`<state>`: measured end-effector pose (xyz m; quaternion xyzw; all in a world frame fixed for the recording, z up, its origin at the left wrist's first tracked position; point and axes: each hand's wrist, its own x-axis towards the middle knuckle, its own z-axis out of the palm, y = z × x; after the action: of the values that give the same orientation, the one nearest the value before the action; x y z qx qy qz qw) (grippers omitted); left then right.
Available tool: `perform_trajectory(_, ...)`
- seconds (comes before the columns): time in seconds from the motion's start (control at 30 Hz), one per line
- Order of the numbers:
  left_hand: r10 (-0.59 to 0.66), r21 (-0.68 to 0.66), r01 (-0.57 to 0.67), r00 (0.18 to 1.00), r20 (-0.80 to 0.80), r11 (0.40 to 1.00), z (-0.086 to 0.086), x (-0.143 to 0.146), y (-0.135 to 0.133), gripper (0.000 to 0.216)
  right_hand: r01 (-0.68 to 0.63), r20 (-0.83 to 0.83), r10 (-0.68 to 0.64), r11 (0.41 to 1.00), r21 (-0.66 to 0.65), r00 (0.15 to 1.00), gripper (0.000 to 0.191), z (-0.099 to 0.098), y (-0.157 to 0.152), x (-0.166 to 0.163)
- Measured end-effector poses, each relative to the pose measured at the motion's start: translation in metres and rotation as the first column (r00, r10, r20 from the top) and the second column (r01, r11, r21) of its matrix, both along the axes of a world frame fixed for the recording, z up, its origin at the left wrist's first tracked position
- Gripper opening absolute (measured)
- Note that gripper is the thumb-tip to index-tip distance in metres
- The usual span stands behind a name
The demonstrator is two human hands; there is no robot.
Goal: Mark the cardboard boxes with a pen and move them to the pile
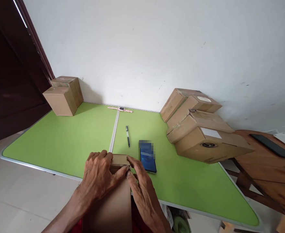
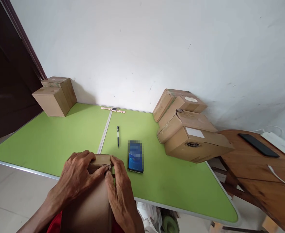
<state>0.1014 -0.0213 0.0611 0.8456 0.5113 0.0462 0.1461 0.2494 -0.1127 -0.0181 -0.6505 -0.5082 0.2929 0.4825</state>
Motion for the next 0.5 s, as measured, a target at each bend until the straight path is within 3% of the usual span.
perform_trajectory(0.17,-0.024,-0.044,0.028,0.997,0.078,0.999,-0.005,0.000,0.006,0.023,-0.093,-0.028,0.092,0.995,-0.022,0.995,0.044,0.012,0.007,0.003)
perform_trajectory(0.3,0.020,-0.053,-0.017,0.998,0.061,0.998,-0.010,-0.002,0.008,0.023,-0.179,-0.056,0.171,0.969,-0.172,0.984,0.055,0.015,0.039,0.030)
perform_trajectory(0.37,0.013,-0.060,-0.010,0.999,0.047,0.998,-0.011,-0.004,0.008,0.023,-0.075,0.093,0.107,0.953,-0.294,0.990,0.052,0.010,0.071,0.045)
perform_trajectory(0.43,-0.033,-0.070,0.036,0.998,0.053,0.997,-0.011,-0.008,0.009,0.024,0.073,0.282,0.040,0.923,-0.379,0.959,0.034,-0.002,0.108,0.057)
perform_trajectory(0.5,-0.102,-0.090,0.110,0.991,0.089,0.990,-0.012,-0.016,0.011,0.028,0.158,0.342,-0.001,0.889,-0.430,0.940,0.020,-0.018,0.144,0.063)
